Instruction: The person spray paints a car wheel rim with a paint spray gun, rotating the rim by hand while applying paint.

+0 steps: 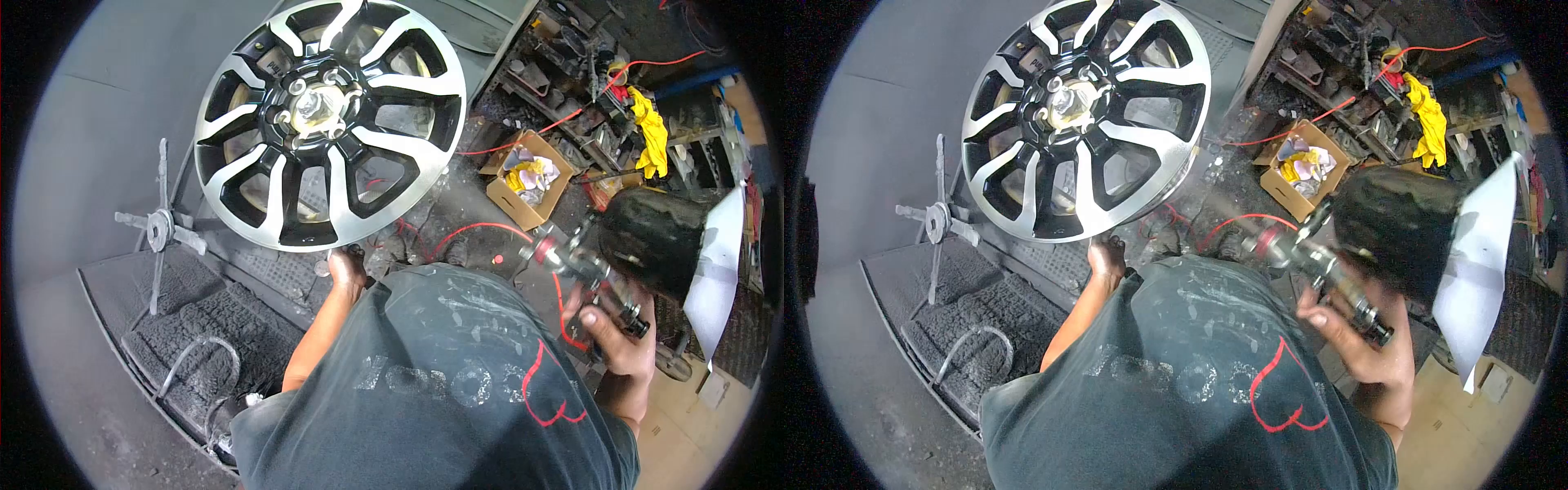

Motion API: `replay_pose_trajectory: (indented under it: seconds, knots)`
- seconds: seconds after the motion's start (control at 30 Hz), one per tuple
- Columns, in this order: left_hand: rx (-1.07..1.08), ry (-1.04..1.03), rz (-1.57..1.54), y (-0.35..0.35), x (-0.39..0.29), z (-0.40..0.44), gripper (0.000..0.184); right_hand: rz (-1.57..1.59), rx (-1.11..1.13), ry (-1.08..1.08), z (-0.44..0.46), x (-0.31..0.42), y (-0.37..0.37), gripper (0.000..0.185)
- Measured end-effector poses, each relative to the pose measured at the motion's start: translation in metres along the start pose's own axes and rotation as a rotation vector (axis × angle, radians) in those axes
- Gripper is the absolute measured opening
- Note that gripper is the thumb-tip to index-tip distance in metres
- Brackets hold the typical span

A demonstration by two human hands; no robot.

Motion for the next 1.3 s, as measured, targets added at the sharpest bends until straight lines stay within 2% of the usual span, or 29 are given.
replay_pose_trajectory:
  seconds: [0.03, 0.1, 0.17, 0.23, 0.27, 0.43, 0.5, 0.53, 0.6, 0.63, 0.67, 0.73, 0.8, 0.9, 0.93, 1.0, 1.1, 1.2, 1.3]
  knots:
    - [-0.054, -0.004, -0.037, 0.001, -0.001, 0.001, 0.020, 0.002, 0.001, 0.000, 0.000, 0.002, 0.000, 0.058]
    - [-0.109, -0.008, -0.072, 0.003, -0.005, 0.000, 0.015, 0.049, 0.186, -0.146, -0.005, 0.006, -0.007, 0.058]
    - [-0.080, -0.032, -0.046, 0.002, -0.013, -0.002, 0.016, 0.118, 0.118, -0.155, -0.006, 0.010, -0.010, 0.056]
    - [-0.025, -0.048, -0.036, 0.010, -0.012, 0.011, 0.017, -0.140, 0.071, -0.111, -0.001, 0.011, -0.005, 0.056]
    - [0.029, -0.065, -0.027, 0.013, -0.012, 0.018, 0.021, -0.073, -0.021, 0.001, 0.002, 0.002, -0.003, 0.057]
    - [-0.069, -0.074, -0.037, 0.012, -0.026, 0.022, 0.020, -0.050, -0.068, 0.092, 0.008, 0.001, 0.004, 0.054]
    - [-0.076, -0.090, -0.078, 0.013, -0.033, 0.027, 0.021, 0.019, -0.087, -0.001, 0.005, -0.002, 0.001, 0.053]
    - [-0.060, -0.121, -0.059, 0.018, -0.037, 0.031, 0.033, 0.018, -0.086, -0.002, 0.002, 0.000, -0.001, 0.053]
    - [-0.034, -0.142, -0.079, 0.016, -0.044, 0.029, 0.035, -0.028, 0.048, -0.169, -0.006, 0.004, -0.007, 0.053]
    - [-0.006, -0.162, -0.099, 0.011, -0.049, 0.027, 0.037, 0.044, 0.185, -0.236, -0.005, 0.008, -0.013, 0.053]
    - [0.053, -0.196, -0.135, 0.007, -0.052, 0.029, 0.040, 0.027, 0.181, -0.251, -0.008, 0.006, -0.013, 0.054]
    - [0.028, -0.192, -0.132, 0.011, -0.057, 0.032, 0.039, 0.011, 0.174, -0.267, -0.009, 0.005, -0.012, 0.054]
    - [0.004, -0.189, -0.131, 0.014, -0.063, 0.034, 0.039, -0.110, 0.145, -0.213, -0.006, 0.006, -0.013, 0.054]
    - [-0.007, -0.166, -0.116, 0.012, -0.074, 0.034, 0.035, -0.115, 0.024, -0.095, 0.001, 0.001, -0.008, 0.055]
    - [-0.007, -0.166, -0.115, 0.009, -0.077, 0.032, 0.035, -0.026, 0.054, -0.069, 0.004, 0.000, -0.007, 0.054]
    - [-0.085, -0.185, -0.116, 0.008, -0.081, 0.028, 0.035, -0.025, 0.027, -0.058, 0.006, -0.004, 0.002, 0.054]
    - [-0.006, -0.199, -0.221, 0.001, -0.077, 0.019, 0.037, -0.067, -0.105, -0.078, 0.005, -0.003, 0.007, 0.053]
    - [0.058, -0.111, -0.153, 0.001, -0.058, 0.009, 0.039, -0.112, -0.251, 0.185, 0.010, -0.004, 0.010, 0.049]
    - [-0.017, -0.011, -0.169, 0.015, -0.018, 0.027, 0.035, -0.147, -0.210, 0.096, 0.010, -0.001, 0.006, 0.053]
Point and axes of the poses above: each hand's wrist, its own z-axis towards the middle knuckle, its own y-axis out of the back of the hand, x = y × z, the point moved 4 cm from there along z, towards the middle knuckle, and after that the axes turned 13 degrees about -x, right-handed, at the moved point
